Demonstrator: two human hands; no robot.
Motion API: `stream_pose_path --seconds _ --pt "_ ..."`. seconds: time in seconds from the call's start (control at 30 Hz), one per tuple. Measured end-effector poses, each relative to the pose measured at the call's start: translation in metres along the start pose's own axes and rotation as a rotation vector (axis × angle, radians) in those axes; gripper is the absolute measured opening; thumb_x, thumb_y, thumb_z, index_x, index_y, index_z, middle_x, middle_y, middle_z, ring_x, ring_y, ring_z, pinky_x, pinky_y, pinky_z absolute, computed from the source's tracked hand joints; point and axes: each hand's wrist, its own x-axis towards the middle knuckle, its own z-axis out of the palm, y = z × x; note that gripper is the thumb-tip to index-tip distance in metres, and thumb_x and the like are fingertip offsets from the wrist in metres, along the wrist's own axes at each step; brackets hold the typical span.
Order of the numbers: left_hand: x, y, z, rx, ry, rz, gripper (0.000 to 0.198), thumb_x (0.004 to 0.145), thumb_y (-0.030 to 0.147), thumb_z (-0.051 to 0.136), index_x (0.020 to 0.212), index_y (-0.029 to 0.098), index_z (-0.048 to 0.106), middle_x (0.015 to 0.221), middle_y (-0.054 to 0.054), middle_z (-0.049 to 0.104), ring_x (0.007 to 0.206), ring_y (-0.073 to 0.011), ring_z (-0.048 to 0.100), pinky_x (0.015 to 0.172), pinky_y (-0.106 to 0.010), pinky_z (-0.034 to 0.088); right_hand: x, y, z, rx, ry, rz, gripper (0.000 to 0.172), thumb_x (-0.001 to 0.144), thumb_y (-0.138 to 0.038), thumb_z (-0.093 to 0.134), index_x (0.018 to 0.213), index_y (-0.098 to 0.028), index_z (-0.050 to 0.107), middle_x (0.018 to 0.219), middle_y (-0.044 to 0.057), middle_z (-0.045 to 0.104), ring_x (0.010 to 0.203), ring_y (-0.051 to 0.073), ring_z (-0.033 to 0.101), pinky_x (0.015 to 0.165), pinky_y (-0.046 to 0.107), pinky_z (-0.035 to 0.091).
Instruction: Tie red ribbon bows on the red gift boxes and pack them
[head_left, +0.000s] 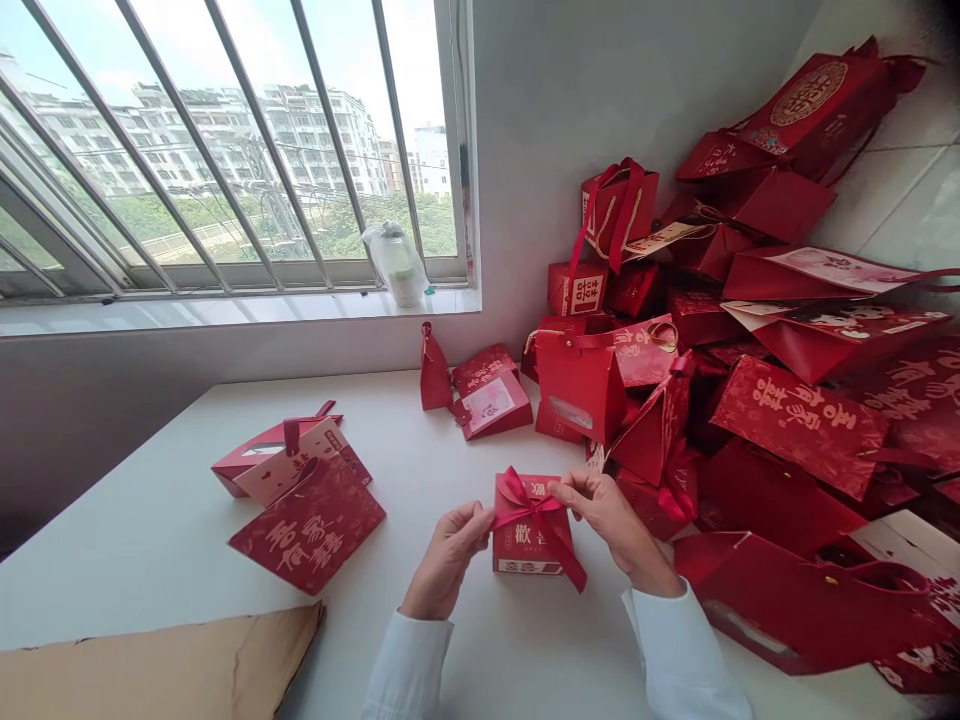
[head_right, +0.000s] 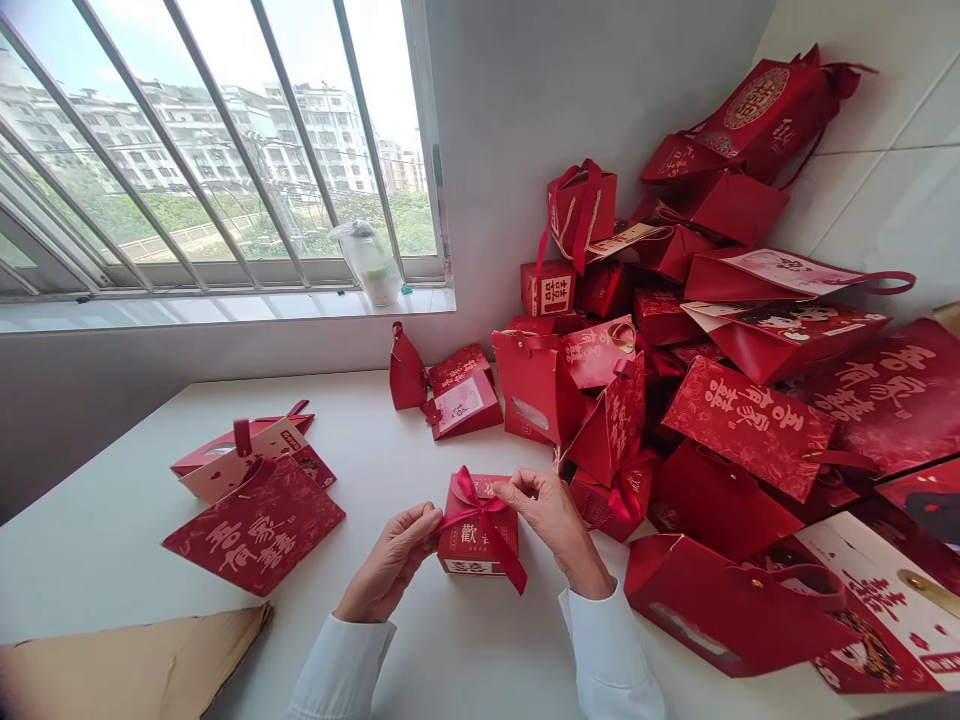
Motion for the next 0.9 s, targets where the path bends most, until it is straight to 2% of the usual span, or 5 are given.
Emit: stream_pose_path --seconds 0.23,0.33,0.5,0.63,0.9 --pt "0.002 -0.003 -0.009 0.05 -0.047 -0.017 0.048 0.071 0.048 0.068 0.058 0.018 0.033 0.061 0.005 0.039 0.059 -0.0069 0.036 0.061 -0.021 0.034 -0.007 0.006 0.008 0.265 -0.043 0.078 0.05 0.068 -0.06 0.065 0.056 -0.02 0.038 0.056 -0.005 0.036 0.055 0.01 0.03 0.054 0.023 0.029" --pt "-0.001 0.0 -0.01 0.221 -0.015 0.023 0.044 0.076 0.051 0.061 0.06 0.017 0.037 0.062 0.004 0.041 0.059 -0.0079 0.037 0.06 -0.021 0.034 -0.012 0.006 0.011 0.257 -0.028 0.068 0.05 0.068 -0.06 0.066 0.055 -0.02 0.038 0.057 -0.005 0.035 0.056 0.01 0.029 0.054 0.023 0.027" --pt "-0.013 0.017 0.007 0.701 0.33 0.412 0.025 0.081 0.046 0.057 0.08 0.021 0.056 0.083 -0.001 0.055 0.079 -0.0156 0.049 0.069 -0.026 0.041 -0.017 0.006 0.012 0.189 -0.024 0.052 0.05 0.07 -0.061 0.065 0.056 -0.019 0.039 0.056 -0.006 0.031 0.055 0.009 0.026 0.052 0.023 0.022" --pt "-0.012 0.016 0.035 0.979 0.292 0.614 0.012 0.083 0.035 0.059 0.081 0.025 0.066 0.089 -0.003 0.059 0.097 -0.0215 0.048 0.083 -0.034 0.042 -0.015 0.007 0.011 0.161 -0.021 0.029 0.051 0.072 -0.065 0.06 0.058 -0.02 0.04 0.056 -0.006 0.03 0.054 0.009 0.024 0.05 0.024 0.02" --pt "-0.003 0.0 0.043 1.026 0.276 0.525 0.007 0.083 0.027 0.06 0.084 0.025 0.066 0.09 -0.003 0.061 0.099 -0.024 0.047 0.087 -0.038 0.042 -0.004 0.003 0.004 0.1 -0.086 0.013 0.052 0.075 -0.063 0.058 0.056 -0.02 0.034 0.054 -0.008 0.027 0.053 0.008 0.02 0.05 0.025 0.016"
